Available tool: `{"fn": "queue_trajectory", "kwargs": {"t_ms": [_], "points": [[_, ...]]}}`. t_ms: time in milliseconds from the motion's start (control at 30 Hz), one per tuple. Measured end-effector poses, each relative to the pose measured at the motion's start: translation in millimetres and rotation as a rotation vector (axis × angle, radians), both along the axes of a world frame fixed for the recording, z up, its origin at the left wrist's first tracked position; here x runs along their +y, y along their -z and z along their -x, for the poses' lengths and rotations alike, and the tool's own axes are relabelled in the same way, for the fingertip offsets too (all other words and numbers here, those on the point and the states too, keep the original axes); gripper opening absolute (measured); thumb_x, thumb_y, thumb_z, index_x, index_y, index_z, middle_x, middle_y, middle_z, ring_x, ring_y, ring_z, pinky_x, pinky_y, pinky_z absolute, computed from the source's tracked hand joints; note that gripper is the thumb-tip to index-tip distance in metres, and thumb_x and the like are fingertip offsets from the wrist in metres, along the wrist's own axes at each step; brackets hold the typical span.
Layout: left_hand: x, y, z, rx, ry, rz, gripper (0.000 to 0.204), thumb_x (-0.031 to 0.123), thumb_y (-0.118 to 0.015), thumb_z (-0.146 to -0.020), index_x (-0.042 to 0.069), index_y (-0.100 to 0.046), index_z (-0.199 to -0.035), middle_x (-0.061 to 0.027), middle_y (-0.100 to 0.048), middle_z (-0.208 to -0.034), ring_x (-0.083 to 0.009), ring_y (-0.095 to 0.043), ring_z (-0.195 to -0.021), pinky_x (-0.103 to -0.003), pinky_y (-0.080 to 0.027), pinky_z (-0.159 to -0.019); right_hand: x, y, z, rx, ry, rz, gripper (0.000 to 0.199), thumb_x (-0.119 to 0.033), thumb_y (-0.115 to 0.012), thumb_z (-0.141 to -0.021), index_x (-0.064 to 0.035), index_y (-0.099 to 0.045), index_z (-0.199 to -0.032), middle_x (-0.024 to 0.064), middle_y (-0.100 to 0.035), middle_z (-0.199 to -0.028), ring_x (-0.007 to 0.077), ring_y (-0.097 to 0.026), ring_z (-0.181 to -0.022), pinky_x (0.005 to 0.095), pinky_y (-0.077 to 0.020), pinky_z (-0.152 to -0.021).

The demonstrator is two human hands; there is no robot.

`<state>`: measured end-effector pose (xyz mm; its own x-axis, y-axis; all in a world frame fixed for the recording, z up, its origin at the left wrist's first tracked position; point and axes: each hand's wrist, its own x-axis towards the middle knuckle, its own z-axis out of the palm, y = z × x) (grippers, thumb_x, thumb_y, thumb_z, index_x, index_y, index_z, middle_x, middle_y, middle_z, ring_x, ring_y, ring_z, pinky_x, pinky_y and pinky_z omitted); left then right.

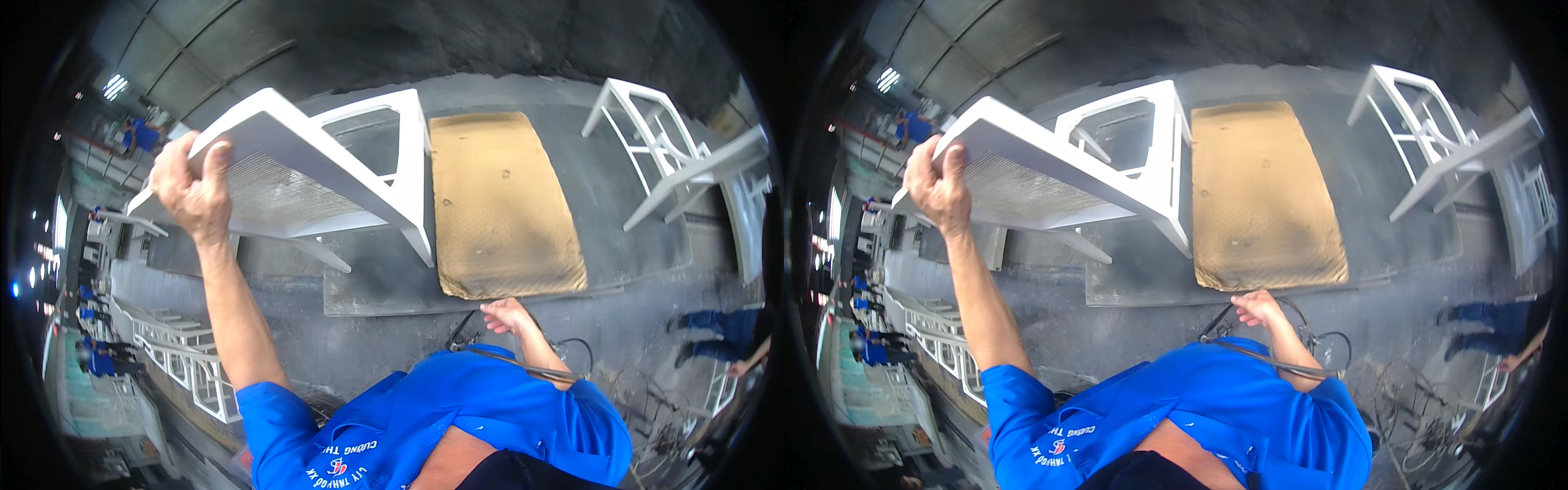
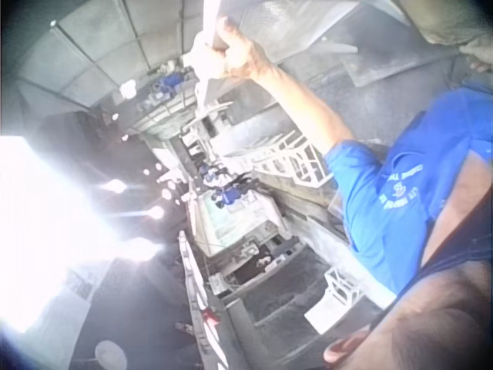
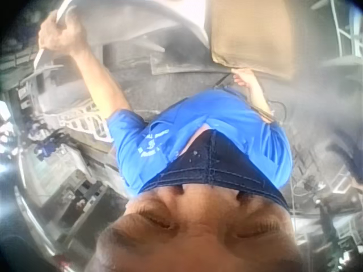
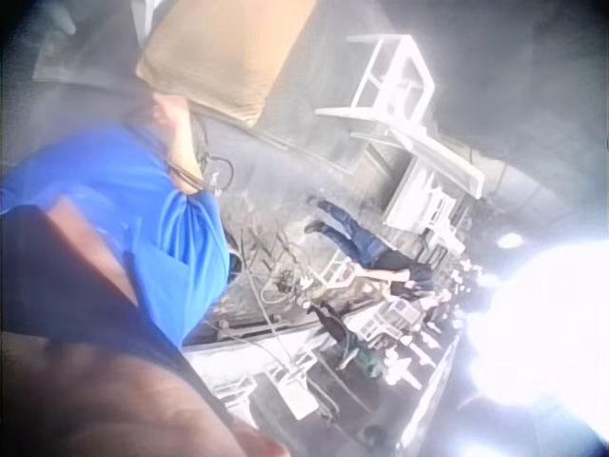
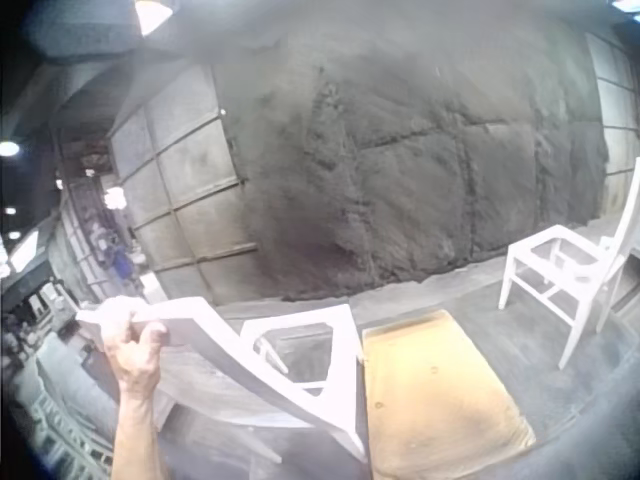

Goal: The person uses a spray gun to apply white paint to white metal chairs in a workshop. They repeatedly pick up chairs, spray the seat and frame, flip the chairs to coat other sides, and place them back on the floor.

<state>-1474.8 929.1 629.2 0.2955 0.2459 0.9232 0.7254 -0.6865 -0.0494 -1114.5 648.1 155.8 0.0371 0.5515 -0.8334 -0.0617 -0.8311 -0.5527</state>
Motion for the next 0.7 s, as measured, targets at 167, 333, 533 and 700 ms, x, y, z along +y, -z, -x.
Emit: {"fn": "queue_trajectory", "kwargs": {"t_ms": [167, 333, 533, 700], "points": [[0, -6, 17, -0.012, -0.015, 0.076, 0.037, 0.040, -0.085, -0.081, 0.008, -0.074, -0.097, -0.0081, -0.073, -0.092, -0.0288, -0.066, -0.091, -0.041, -0.044, -0.089, 41, -83, -7, -0.369, -0.256, -0.500, 0.052, -0.031, -0.080, -0.091, 0.0035, -0.069, -0.129, 0.0210, -0.076, -0.114, 0.0274, -0.075, -0.101, 0.0368, -0.0593, -0.087], [-25, 19, -1, -0.135, -0.250, -0.206, 0.053, 0.051, -0.074, -0.091, 0.009, -0.067, -0.123, -0.0098, -0.069, -0.116, -0.0318, -0.061, -0.118, -0.048, -0.032, -0.109, 82, -165, -40, -0.730, -0.350, -0.642, 0.053, -0.025, -0.080, -0.089, 0.0018, -0.068, -0.133, 0.0223, -0.077, -0.111, 0.0293, -0.076, -0.103, 0.0387, -0.0594, -0.090], [-174, 174, -184, -0.157, 0.770, 0.512, 0.043, 0.035, -0.079, -0.084, 0.006, -0.068, -0.114, -0.0142, -0.067, -0.105, -0.0353, -0.063, -0.103, -0.051, -0.047, -0.094, 116, -223, -95, -0.941, -0.312, -0.717, 0.051, -0.023, -0.079, -0.089, 0.0017, -0.068, -0.133, 0.0222, -0.078, -0.107, 0.0296, -0.077, -0.098, 0.0402, -0.0597, -0.088], [-243, 270, -290, 0.520, 1.531, 1.712, 0.056, 0.055, -0.058, -0.104, 0.000, -0.068, -0.101, -0.0131, -0.069, -0.081, -0.0227, -0.067, -0.078, -0.041, -0.052, -0.067, 137, -227, -157, -0.997, -0.252, -0.860, 0.051, -0.024, -0.079, -0.090, 0.0049, -0.068, -0.130, 0.0180, -0.078, -0.093, 0.0223, -0.074, -0.086, 0.0373, -0.0585, -0.079]]}}
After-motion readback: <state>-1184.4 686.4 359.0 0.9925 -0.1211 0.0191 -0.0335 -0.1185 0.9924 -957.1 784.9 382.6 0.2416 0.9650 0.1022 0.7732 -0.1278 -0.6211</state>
